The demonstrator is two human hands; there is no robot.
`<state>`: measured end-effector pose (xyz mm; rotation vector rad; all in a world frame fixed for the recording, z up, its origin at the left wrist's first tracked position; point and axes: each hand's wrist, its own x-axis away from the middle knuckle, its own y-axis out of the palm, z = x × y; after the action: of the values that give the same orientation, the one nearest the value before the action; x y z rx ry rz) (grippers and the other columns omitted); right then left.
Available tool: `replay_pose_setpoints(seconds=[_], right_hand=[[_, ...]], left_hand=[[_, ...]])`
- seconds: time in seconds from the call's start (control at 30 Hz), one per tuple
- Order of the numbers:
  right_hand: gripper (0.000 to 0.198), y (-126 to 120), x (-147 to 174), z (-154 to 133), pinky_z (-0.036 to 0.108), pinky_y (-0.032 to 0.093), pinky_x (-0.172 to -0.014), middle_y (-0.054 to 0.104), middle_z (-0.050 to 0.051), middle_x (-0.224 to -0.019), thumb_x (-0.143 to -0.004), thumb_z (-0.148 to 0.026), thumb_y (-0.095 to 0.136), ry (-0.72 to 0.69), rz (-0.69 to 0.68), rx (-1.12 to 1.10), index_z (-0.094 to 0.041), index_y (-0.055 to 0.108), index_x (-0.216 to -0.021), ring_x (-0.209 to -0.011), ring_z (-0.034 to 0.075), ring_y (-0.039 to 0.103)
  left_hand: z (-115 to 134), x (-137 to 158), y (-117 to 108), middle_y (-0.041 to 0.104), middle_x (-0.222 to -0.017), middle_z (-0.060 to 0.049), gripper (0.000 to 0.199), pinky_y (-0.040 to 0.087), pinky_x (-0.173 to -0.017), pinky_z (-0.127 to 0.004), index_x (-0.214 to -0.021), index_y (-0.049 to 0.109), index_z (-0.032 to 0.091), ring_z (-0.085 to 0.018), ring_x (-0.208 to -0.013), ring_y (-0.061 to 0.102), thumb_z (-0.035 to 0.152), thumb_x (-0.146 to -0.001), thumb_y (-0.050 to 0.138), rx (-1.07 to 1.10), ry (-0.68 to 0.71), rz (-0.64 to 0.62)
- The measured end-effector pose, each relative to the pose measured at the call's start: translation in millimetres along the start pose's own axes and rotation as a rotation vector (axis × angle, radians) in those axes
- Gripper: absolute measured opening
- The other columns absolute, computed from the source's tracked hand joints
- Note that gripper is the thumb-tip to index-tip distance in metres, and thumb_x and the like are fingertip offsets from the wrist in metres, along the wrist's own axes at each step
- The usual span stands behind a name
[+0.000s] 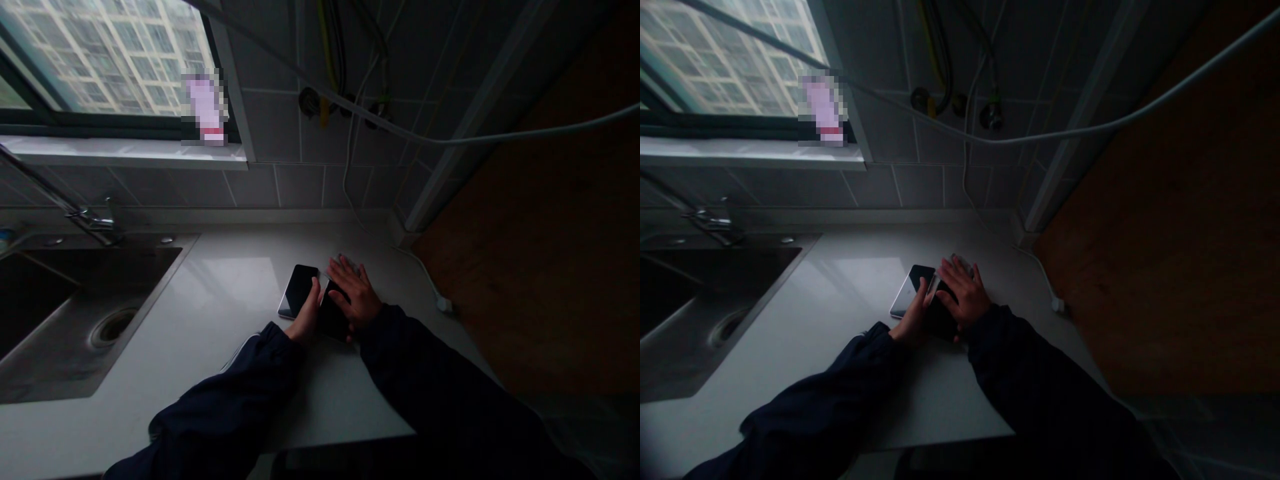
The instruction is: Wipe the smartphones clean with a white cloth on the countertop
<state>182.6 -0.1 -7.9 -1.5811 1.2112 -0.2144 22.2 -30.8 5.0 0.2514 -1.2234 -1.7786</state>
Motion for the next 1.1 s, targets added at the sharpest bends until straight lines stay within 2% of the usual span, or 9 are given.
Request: replay_pose_setpoints(seconds=[0.07, 0.17, 0.33, 0.4, 0.53, 0.63, 0.73, 0.9, 1.1], right_hand=[[0.056, 1, 0, 1, 0.067, 0.009, -0.122, 0.035, 0.012, -0.163, -0.104, -0.047, 0.040, 0.019, 0.013, 0.014, -0.024, 0.040, -0.155, -0.155, 0.030, 0.022], [0.059, 2, 1, -2, 0.067, 0.012, -0.122, 0.033, 0.015, -0.163, -0.103, -0.051, 0.041, -0.013, 0.022, 0.001, -0.019, 0.045, -0.153, -0.154, 0.032, 0.025], [0.054, 4, 4, -8, 0.062, 0.010, -0.125, 0.053, 0.013, -0.151, -0.102, -0.054, 0.043, -0.155, -0.089, -0.102, -0.024, 0.055, -0.145, -0.146, 0.029, 0.043], [0.053, 5, 4, -7, 0.062, 0.010, -0.125, 0.054, 0.011, -0.151, -0.103, -0.054, 0.042, -0.157, -0.109, -0.118, -0.026, 0.054, -0.146, -0.146, 0.028, 0.044], [0.056, 4, 3, -2, 0.066, 0.012, -0.123, 0.043, 0.013, -0.159, -0.104, -0.051, 0.037, -0.041, -0.073, -0.071, -0.024, 0.045, -0.152, -0.151, 0.029, 0.034], [0.057, 1, 0, 4, 0.066, 0.015, -0.122, 0.036, 0.012, -0.163, -0.104, -0.049, 0.039, 0.074, 0.001, -0.035, -0.024, 0.040, -0.156, -0.154, 0.030, 0.026], [0.058, 1, -1, 7, 0.066, 0.017, -0.122, 0.034, 0.012, -0.163, -0.102, -0.047, 0.042, 0.141, 0.039, -0.033, -0.024, 0.040, -0.156, -0.154, 0.031, 0.026], [0.050, 3, -2, 5, 0.068, 0.024, -0.119, 0.045, 0.011, -0.157, -0.103, -0.044, 0.043, 0.190, -0.004, -0.096, -0.023, 0.054, -0.146, -0.151, 0.032, 0.034], [0.037, 2, 1, 2, 0.065, 0.027, -0.119, 0.064, 0.009, -0.139, -0.101, -0.042, 0.048, 0.020, -0.039, -0.223, -0.030, 0.068, -0.130, -0.140, 0.029, 0.051]], left_hand=[[0, 2, 2, 0.074, -0.119, -0.013, 0.064, 0.058, -0.090, -0.044, -0.153, 0.046, 0.027, -0.031, -0.103, 0.074, 0.061, -0.100, 0.037, -0.028, -0.009, 0.009], [2, 2, 4, 0.074, -0.119, -0.013, 0.065, 0.056, -0.094, -0.044, -0.152, 0.048, 0.025, -0.031, -0.106, 0.072, 0.061, -0.100, 0.036, -0.047, 0.020, 0.036], [8, -1, 3, 0.073, -0.120, -0.017, 0.071, 0.052, -0.099, -0.043, -0.148, 0.052, 0.014, -0.033, -0.114, 0.069, 0.064, -0.099, 0.036, 0.026, 0.054, 0.123], [8, -2, 2, 0.073, -0.119, -0.018, 0.074, 0.052, -0.099, -0.043, -0.146, 0.054, 0.012, -0.033, -0.114, 0.069, 0.065, -0.099, 0.036, 0.044, 0.044, 0.112], [5, -3, -2, 0.073, -0.118, -0.016, 0.071, 0.055, -0.096, -0.044, -0.148, 0.053, 0.018, -0.033, -0.110, 0.071, 0.066, -0.096, 0.043, 0.019, 0.026, 0.054], [2, 0, -3, 0.075, -0.114, -0.016, 0.068, 0.058, -0.089, -0.046, -0.149, 0.052, 0.023, -0.034, -0.103, 0.073, 0.064, -0.095, 0.047, -0.012, -0.066, -0.018], [1, 3, -3, 0.077, -0.105, -0.016, 0.064, 0.060, -0.083, -0.047, -0.148, 0.054, 0.021, -0.035, -0.094, 0.075, 0.059, -0.096, 0.048, -0.028, -0.131, -0.061], [1, 3, -1, 0.077, -0.103, -0.016, 0.059, 0.060, -0.083, -0.048, -0.145, 0.055, 0.018, -0.034, -0.091, 0.076, 0.053, -0.098, 0.049, -0.032, -0.097, -0.050], [0, -1, 2, 0.075, -0.112, -0.015, 0.053, 0.059, -0.087, -0.045, -0.145, 0.055, 0.017, -0.032, -0.097, 0.075, 0.045, -0.100, 0.048, -0.012, 0.026, 0.018]])
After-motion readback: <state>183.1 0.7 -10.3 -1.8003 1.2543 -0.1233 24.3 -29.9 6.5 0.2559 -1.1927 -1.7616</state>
